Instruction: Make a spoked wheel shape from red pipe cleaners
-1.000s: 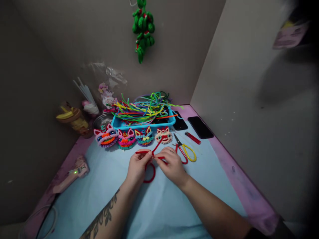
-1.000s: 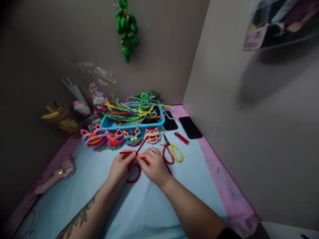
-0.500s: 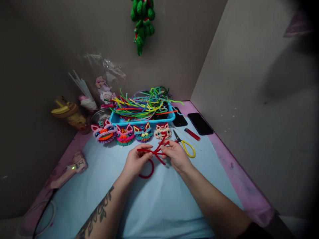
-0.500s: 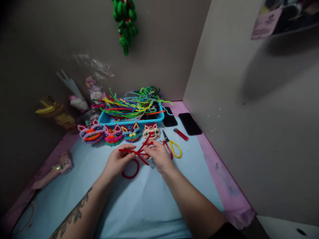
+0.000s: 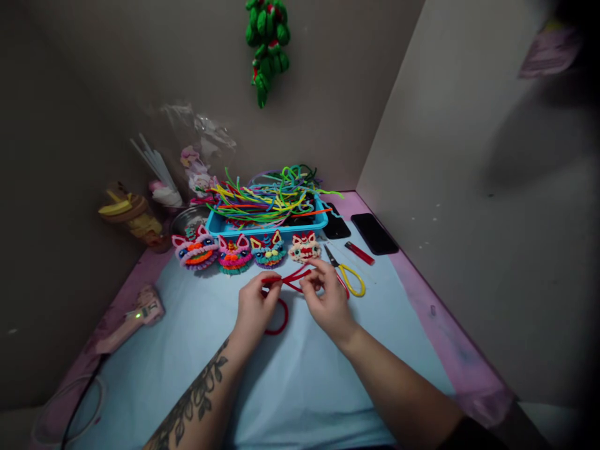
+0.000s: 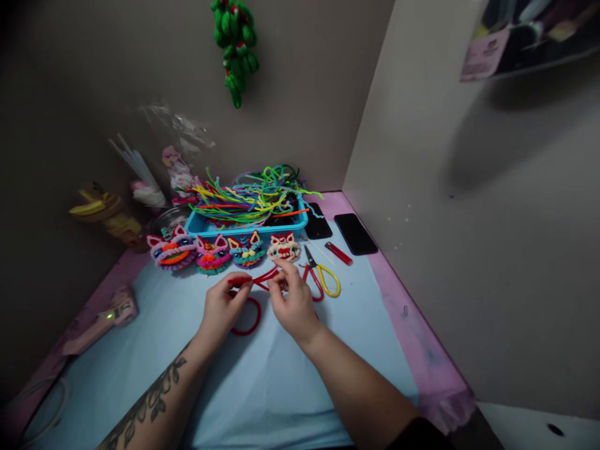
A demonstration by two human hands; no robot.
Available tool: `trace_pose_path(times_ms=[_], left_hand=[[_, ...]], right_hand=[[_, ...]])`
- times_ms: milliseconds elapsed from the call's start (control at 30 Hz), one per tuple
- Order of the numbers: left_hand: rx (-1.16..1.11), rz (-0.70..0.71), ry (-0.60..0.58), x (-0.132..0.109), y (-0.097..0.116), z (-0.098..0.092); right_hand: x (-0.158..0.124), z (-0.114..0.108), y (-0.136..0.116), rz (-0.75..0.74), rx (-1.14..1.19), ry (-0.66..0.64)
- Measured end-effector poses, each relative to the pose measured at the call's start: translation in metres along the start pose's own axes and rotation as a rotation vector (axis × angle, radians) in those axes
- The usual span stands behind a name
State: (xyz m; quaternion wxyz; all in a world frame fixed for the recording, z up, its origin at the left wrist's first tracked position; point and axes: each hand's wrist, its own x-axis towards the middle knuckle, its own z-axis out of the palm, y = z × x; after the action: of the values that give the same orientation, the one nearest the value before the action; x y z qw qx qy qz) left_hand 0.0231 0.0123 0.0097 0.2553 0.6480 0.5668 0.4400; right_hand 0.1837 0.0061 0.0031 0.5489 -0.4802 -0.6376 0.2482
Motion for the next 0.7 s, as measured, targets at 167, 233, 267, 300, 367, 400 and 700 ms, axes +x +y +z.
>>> trace_pose_path(times_ms=[167, 233, 267, 300, 367, 400, 700], left_hand=[[-0.150, -0.105, -0.025, 0.001, 0.009, -0.001], [-0.214, -0.146, -0.029, 0.001, 0.011, -0.001], [-0.242, -0.163, -0.030, 0.001, 0.012, -0.001], [-0.266, -0.176, -0.034, 0.001, 0.013, -0.001], [-0.312, -0.197, -0.047, 0.002, 0.014, 0.000], [-0.331, -0.204, -0.053, 0.002, 0.014, 0.000], [-0.499, -0.312, -0.056, 0.001, 0.009, 0.001]], right_hand=[[0.006, -0.002, 0.000, -0.074, -0.222, -0.086], [0.007, -0.002, 0.000, -0.095, -0.294, -0.108], [0.007, -0.001, 0.000, -0.101, -0.316, -0.117], [0.007, -0.001, -0.001, -0.107, -0.331, -0.131], [0.006, 0.001, -0.002, -0.119, -0.339, -0.157], [0.006, 0.002, -0.002, -0.125, -0.333, -0.162], [0.005, 0.001, -0.003, -0.137, -0.394, -0.151]])
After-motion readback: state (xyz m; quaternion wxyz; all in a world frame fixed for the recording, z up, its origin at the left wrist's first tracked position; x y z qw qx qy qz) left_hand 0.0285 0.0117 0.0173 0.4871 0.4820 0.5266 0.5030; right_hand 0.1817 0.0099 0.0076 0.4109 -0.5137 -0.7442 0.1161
